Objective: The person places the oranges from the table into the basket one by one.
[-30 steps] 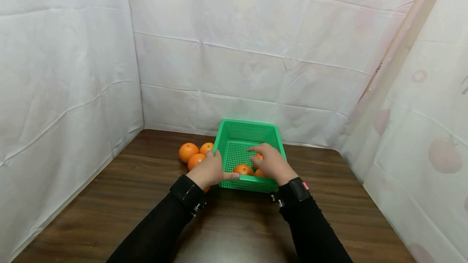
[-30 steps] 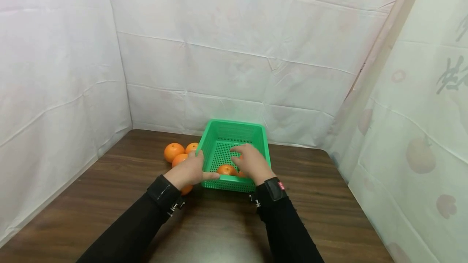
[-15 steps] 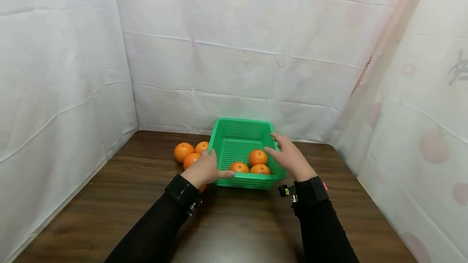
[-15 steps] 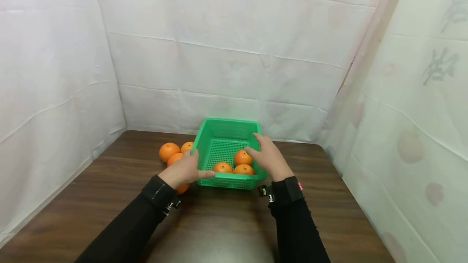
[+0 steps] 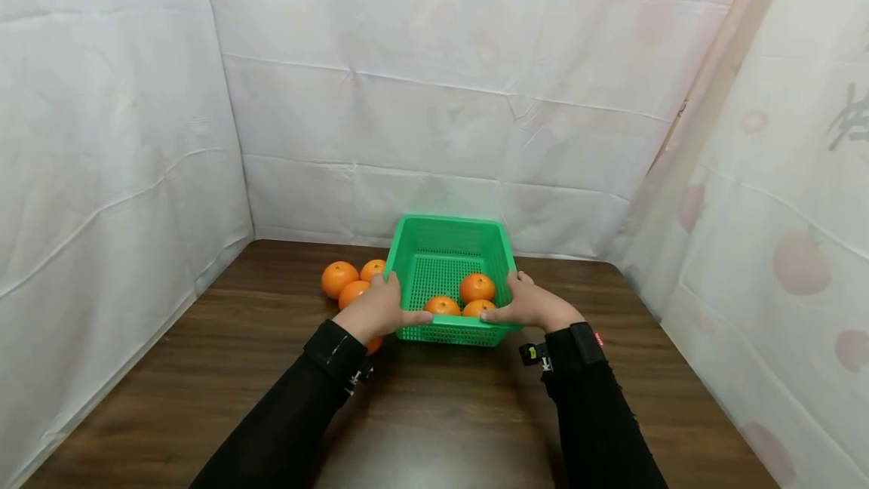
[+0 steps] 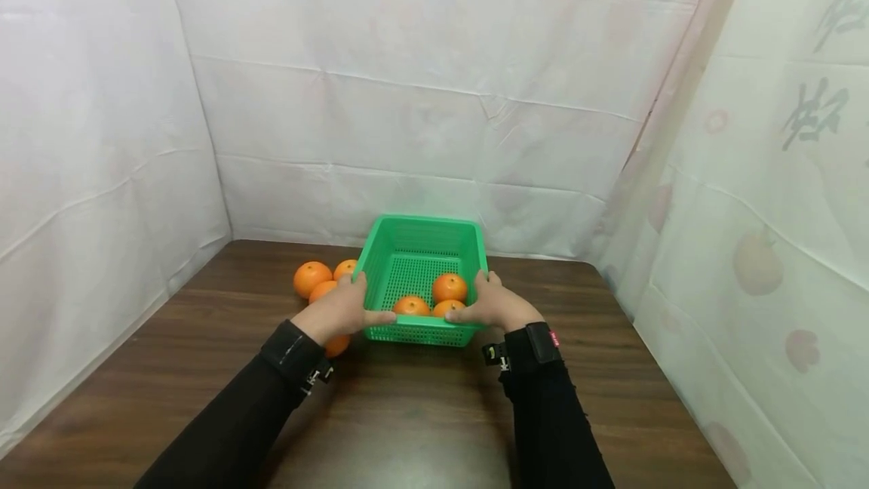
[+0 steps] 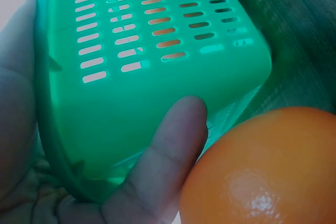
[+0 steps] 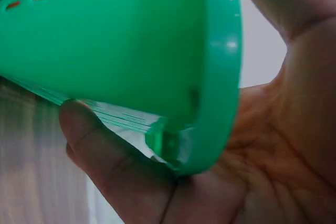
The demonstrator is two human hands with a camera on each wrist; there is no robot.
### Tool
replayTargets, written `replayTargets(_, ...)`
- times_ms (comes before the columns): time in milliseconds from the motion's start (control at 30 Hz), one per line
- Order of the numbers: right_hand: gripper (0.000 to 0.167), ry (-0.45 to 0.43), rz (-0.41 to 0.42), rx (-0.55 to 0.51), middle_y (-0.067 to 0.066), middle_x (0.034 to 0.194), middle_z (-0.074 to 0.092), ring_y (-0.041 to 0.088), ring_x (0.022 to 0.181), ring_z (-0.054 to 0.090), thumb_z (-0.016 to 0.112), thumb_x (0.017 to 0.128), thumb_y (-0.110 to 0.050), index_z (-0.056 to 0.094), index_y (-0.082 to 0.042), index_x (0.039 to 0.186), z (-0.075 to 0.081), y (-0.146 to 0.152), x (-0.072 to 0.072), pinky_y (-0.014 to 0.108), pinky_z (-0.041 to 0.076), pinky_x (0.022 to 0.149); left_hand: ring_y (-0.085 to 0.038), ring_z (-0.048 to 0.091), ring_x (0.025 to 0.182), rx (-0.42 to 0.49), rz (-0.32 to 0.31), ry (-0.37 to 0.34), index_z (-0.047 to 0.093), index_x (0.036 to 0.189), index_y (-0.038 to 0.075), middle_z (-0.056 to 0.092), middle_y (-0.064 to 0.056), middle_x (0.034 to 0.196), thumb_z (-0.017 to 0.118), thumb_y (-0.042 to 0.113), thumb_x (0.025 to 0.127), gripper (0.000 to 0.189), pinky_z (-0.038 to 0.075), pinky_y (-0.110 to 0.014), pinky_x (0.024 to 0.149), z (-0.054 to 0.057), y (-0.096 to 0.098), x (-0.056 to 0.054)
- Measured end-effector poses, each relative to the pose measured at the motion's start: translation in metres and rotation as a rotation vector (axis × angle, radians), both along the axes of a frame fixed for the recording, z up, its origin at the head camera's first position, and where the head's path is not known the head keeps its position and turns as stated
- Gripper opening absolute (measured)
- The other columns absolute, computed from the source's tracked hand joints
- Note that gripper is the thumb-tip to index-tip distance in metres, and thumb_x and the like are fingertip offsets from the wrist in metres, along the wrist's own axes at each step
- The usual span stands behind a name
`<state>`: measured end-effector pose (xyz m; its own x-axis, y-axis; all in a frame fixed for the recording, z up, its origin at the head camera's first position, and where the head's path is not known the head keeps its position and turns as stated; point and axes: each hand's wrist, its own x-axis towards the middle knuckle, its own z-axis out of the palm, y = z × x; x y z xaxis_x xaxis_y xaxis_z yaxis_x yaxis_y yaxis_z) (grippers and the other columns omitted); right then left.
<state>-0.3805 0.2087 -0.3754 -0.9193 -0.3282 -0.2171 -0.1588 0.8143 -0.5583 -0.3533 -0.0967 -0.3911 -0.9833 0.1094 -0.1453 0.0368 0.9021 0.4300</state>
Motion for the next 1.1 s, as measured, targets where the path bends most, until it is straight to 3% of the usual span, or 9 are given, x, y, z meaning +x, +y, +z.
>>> replayTargets(133,0.128,-0.028,0.024,-0.014,0.029,0.177,-0.006,0.049,0.164,0.000,0.075,0.091,-0.067,-0.002,-0.003,0.171,-0.004,0.005,-0.005,0.066,0.023,0.128,-0.044,0.057,0.140,0.006,-0.003,0.016,0.008,0.171,0.001,0.008,-0.031,0.176,0.068,0.080,0.087,0.130,0.053,-0.055,0.110,0.001,0.000,-0.002)
replayTargets(400,0.131,-0.072,0.047,-0.082,0.029,0.177,-0.003,0.051,0.163,0.007,0.075,0.092,-0.065,-0.012,-0.003,0.169,-0.010,0.014,-0.009,0.064,0.033,0.125,-0.045,0.052,0.145,0.028,-0.012,0.014,0.007,0.170,0.000,0.006,-0.032,0.175,0.067,0.080,0.088,0.129,0.052,-0.056,0.111,-0.002,0.002,-0.004)
replayTargets(600,0.129,-0.137,0.032,-0.146,0.027,0.177,-0.006,0.047,0.162,0.022,0.078,0.095,-0.054,-0.016,-0.007,0.169,-0.012,0.016,-0.008,0.056,0.053,0.110,-0.044,0.057,0.139,0.017,-0.011,0.008,0.006,0.171,0.002,0.005,-0.031,0.176,0.067,0.080,0.087,0.130,0.054,-0.055,0.108,0.000,0.002,-0.003)
replayTargets(1100,0.128,-0.164,0.042,-0.193,0.025,0.178,-0.008,0.046,0.160,0.027,0.079,0.096,-0.048,-0.018,-0.008,0.169,-0.014,0.013,-0.008,0.054,0.055,0.108,-0.043,0.050,0.147,0.010,-0.008,0.021,0.009,0.170,0.001,0.008,-0.030,0.176,0.069,0.078,0.088,0.128,0.049,-0.056,0.115,-0.002,-0.001,-0.005)
